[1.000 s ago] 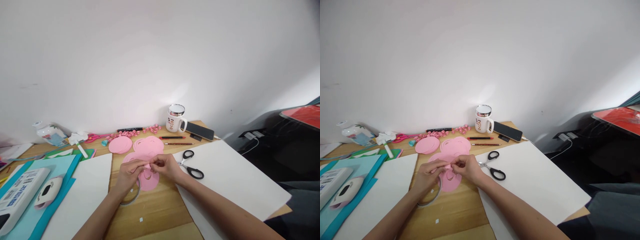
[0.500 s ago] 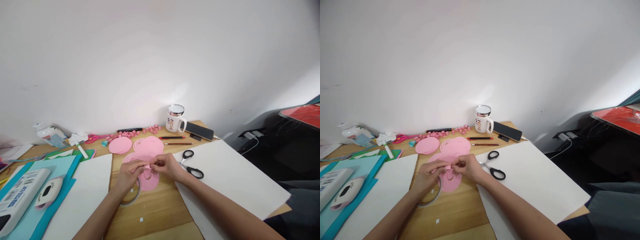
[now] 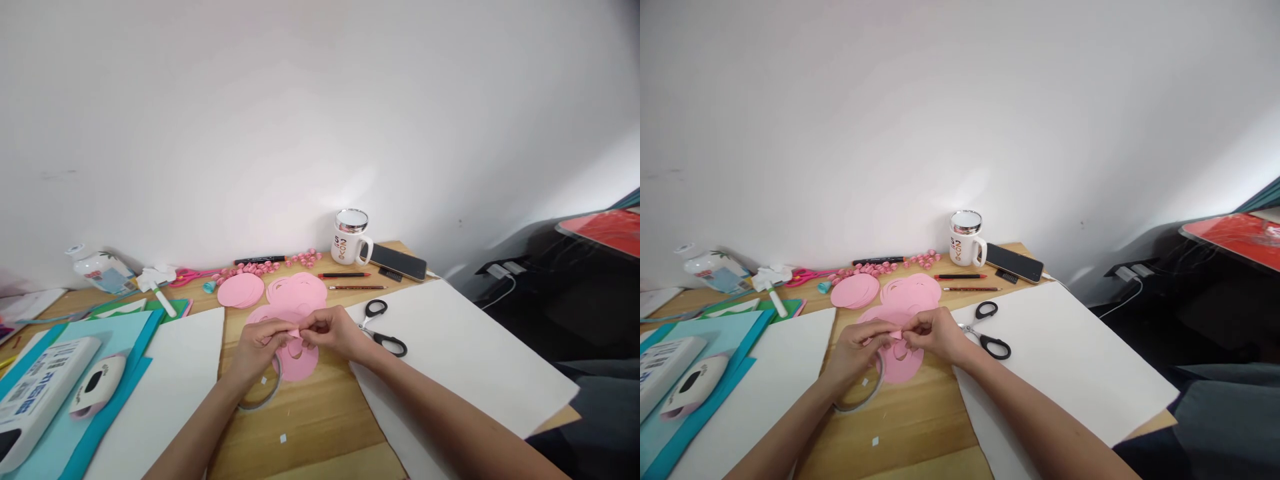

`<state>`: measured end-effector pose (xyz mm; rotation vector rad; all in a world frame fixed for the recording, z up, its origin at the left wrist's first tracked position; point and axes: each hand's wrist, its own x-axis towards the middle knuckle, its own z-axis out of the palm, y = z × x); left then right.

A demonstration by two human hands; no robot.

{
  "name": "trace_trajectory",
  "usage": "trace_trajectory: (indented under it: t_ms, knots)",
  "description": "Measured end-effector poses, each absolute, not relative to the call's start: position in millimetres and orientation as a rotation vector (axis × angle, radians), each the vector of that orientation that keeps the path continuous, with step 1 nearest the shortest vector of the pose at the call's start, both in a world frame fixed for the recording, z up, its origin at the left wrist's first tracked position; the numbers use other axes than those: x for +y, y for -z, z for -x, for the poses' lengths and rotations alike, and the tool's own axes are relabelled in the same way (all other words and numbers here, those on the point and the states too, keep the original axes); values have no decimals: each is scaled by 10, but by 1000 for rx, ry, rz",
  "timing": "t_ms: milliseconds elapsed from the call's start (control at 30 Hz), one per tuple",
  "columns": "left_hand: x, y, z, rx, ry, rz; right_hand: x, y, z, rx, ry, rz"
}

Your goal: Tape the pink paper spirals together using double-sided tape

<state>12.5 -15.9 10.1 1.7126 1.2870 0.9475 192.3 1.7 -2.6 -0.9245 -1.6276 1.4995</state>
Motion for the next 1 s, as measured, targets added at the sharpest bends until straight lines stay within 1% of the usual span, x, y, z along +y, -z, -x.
trace_trajectory:
  t_ms: [733, 900, 1000]
  knots:
    - [-180, -162, -161, 1252, -958, -1669, 12, 48, -1913, -1611, -1495, 952]
    - [-170, -171, -157, 1294, -1007, -1425, 50, 33, -1911, -1514, -1441, 1022]
    - [-124, -156, -110, 1273, -1088, -1231, 66, -41, -1933, -1436, -1437, 992]
